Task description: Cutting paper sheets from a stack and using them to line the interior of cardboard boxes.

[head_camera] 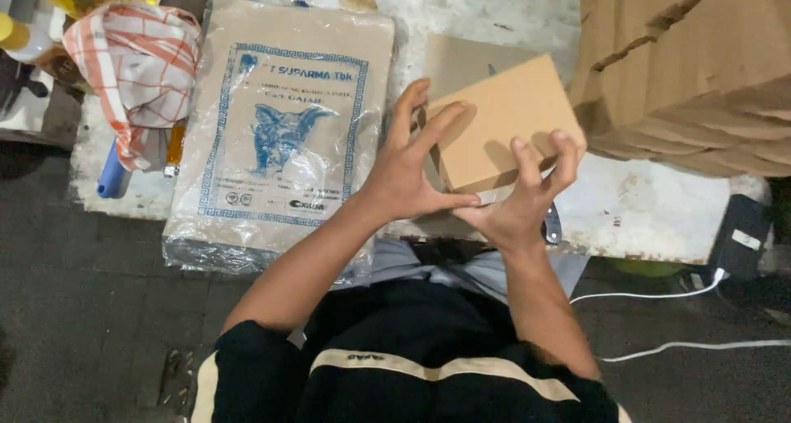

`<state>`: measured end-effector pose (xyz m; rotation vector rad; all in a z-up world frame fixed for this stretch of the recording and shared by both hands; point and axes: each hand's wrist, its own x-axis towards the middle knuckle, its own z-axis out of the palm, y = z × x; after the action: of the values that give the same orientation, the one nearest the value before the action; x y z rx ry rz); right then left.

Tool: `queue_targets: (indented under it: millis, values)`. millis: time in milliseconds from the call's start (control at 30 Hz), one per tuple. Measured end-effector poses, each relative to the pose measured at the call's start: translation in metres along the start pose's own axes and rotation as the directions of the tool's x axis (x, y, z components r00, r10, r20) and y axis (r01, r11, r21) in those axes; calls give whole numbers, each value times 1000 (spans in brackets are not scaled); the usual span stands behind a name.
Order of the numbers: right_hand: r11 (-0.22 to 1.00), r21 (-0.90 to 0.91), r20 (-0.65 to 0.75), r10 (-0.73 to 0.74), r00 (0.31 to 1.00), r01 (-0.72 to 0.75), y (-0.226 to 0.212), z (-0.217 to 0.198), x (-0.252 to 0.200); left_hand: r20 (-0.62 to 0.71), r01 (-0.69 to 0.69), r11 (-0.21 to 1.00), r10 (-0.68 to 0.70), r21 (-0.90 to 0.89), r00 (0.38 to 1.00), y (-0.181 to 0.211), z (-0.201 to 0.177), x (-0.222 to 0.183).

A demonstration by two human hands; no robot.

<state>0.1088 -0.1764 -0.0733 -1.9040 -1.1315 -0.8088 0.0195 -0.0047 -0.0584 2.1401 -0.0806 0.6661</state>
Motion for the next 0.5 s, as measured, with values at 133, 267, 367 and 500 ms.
queue_targets:
  millis: [133,267,367,500]
  values:
    - [993,32,23,116,993,-117,3,10,-38,17,87,996,-87,34,996,-33,32,-9]
    - [975,73,53,207,977,-210,17,7,-66,23,186,971,-184,-150,983,-49,41,-9]
    - [961,119,113,237,965,-250,14,10,-79,20,496,804,-519,-328,854,-53,42,2]
    - [960,61,156,263,952,-275,2,18,-107,-28,700,477,-836,-531,549,-51,32,41]
